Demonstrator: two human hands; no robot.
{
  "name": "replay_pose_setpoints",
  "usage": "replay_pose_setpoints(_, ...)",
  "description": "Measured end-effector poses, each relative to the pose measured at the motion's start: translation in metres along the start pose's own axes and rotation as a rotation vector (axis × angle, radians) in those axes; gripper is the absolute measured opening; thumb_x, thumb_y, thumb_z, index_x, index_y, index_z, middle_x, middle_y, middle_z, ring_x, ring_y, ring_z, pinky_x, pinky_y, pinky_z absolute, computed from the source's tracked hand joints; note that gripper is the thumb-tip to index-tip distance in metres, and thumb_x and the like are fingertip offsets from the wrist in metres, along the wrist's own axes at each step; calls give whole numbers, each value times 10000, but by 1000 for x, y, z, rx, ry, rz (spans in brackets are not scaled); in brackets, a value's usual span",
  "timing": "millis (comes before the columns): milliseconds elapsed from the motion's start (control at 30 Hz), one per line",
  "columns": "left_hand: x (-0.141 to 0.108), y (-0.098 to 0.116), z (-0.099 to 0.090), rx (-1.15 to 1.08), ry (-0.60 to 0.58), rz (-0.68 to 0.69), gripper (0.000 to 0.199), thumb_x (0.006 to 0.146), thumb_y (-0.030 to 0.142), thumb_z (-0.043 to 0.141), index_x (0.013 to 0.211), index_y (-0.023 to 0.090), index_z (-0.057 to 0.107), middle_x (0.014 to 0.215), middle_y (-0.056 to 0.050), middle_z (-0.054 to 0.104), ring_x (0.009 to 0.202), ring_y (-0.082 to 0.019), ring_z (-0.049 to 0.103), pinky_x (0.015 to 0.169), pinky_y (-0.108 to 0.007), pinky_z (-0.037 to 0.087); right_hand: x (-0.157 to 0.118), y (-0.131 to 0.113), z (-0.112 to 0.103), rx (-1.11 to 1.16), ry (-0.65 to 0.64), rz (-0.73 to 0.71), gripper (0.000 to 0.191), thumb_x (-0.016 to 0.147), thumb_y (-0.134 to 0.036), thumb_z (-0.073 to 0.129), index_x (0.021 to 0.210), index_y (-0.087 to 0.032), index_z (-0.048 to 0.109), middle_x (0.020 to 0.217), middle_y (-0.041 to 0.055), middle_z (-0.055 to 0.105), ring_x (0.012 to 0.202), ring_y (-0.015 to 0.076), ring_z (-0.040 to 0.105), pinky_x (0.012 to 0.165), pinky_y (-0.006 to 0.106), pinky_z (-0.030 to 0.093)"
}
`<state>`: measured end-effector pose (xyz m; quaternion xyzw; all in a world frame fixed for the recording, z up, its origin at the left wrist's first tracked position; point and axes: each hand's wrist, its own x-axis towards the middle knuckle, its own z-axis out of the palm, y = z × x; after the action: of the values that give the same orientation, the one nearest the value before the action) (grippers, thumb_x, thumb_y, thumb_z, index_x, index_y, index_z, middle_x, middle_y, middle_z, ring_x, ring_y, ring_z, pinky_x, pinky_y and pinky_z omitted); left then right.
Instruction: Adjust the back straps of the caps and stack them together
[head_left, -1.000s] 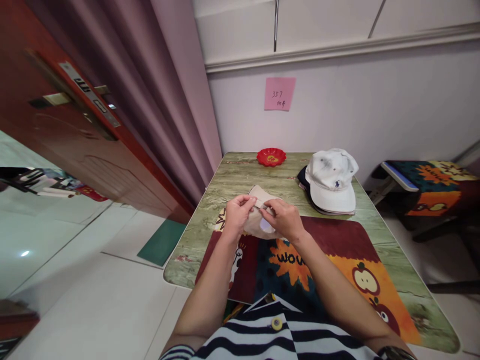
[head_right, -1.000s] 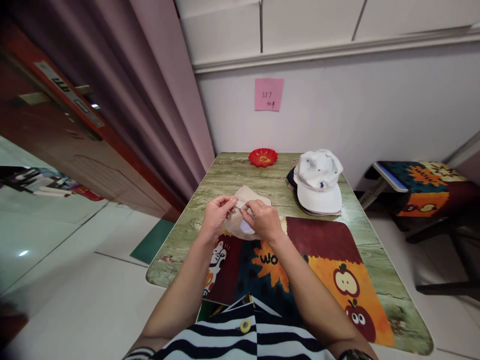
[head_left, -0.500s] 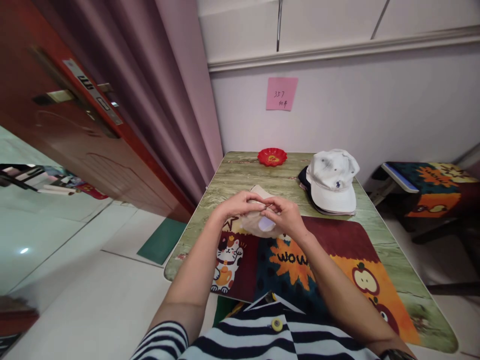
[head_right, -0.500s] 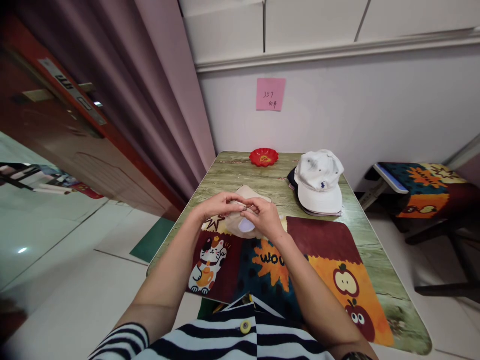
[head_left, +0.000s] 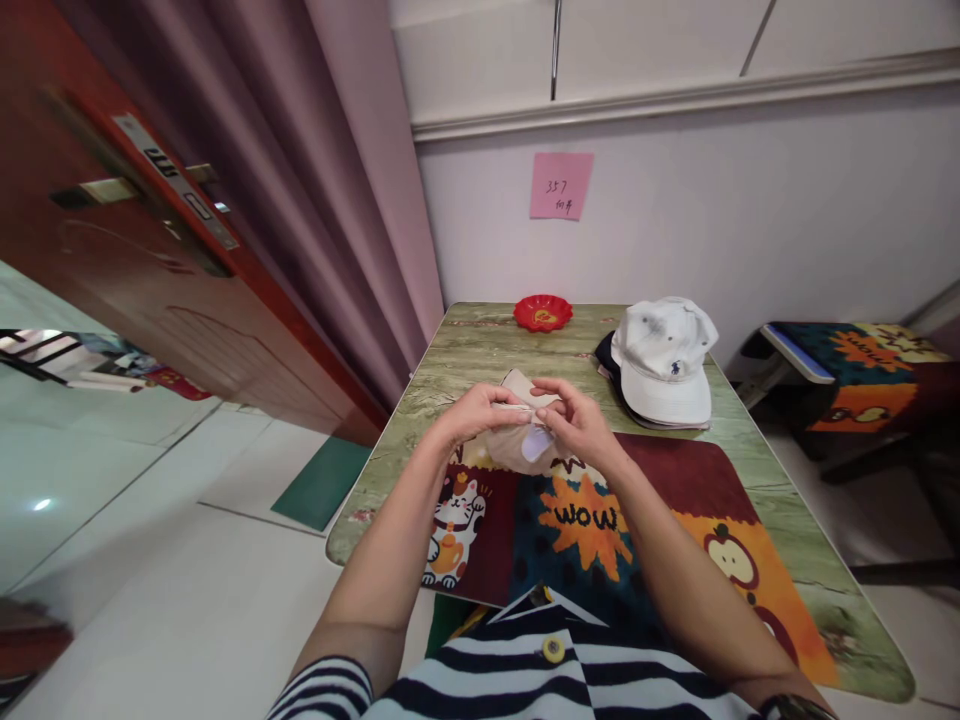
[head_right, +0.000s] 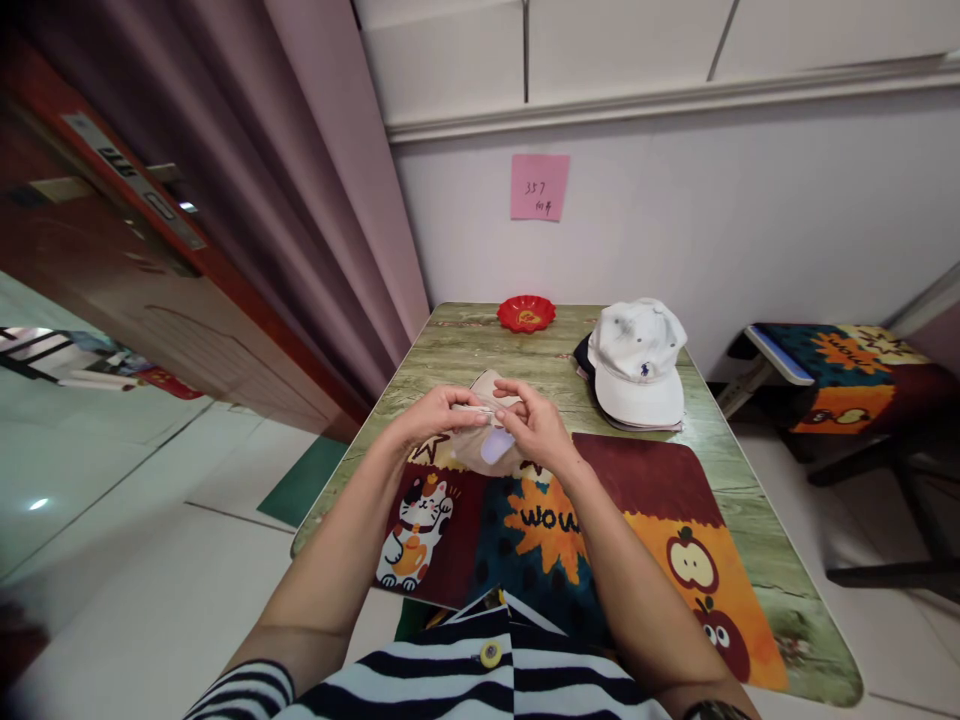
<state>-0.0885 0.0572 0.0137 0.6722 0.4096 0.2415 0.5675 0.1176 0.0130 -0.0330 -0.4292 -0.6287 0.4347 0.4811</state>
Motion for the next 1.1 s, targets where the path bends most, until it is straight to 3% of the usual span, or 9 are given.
replay_pose_setpoints(333, 0, -5, 5, -84, -66, -41, 308, 701, 444, 821, 667, 161, 706, 536, 17, 519, 483, -83, 400, 480, -227, 249, 0, -7, -12, 12, -53, -3, 471, 888, -343, 572, 1340, -211, 576, 1210, 75, 706, 544, 87, 418, 522, 250, 364)
replay_pose_setpoints(567, -3, -2, 12, -129, -30, -79, 338, 687, 455, 823, 671, 146, 686, 505, 30, 504, 463, -71, 382, 485, -230, 242, 4, -2, -19, -34, -9, -39, 430, 942, -373, 529, 1329, -201, 603, 1208, 91, 714, 670, 130, 546, 609, 265, 424)
replay_pose_setpoints(700, -5, -3, 11, -198, 56, -82, 364, 669, 460, 830, 667, 139, 659, 496, 39, 500, 454, -58, 360, 482, -226, 228, 1, -2, -29, -130, 15, -44, 389, 969, -464, 530, 1183, -188, 701, 1033, 71, 744, 789, 174, 606, 669, 274, 452)
replay_pose_setpoints(833, -6, -3, 12, -181, 60, -78, 399, 662, 488, 836, 679, 137, 648, 520, 37, 510, 473, -63, 380, 494, -224, 248, -5, -3, -34, -234, -80, 4, 403, 935, -534, 580, 873, -176, 754, 782, 35, 691, 702, 169, 578, 604, 265, 419)
replay_pose_setpoints(1100, -6, -3, 17, -89, -19, -90, 432, 604, 474, 880, 801, 134, 701, 628, 35, 558, 538, -76, 426, 533, -229, 293, -7, -5, -21, -142, -197, 148, 339, 881, -476, 621, 933, -172, 762, 687, 6, 618, 538, 113, 468, 474, 226, 341)
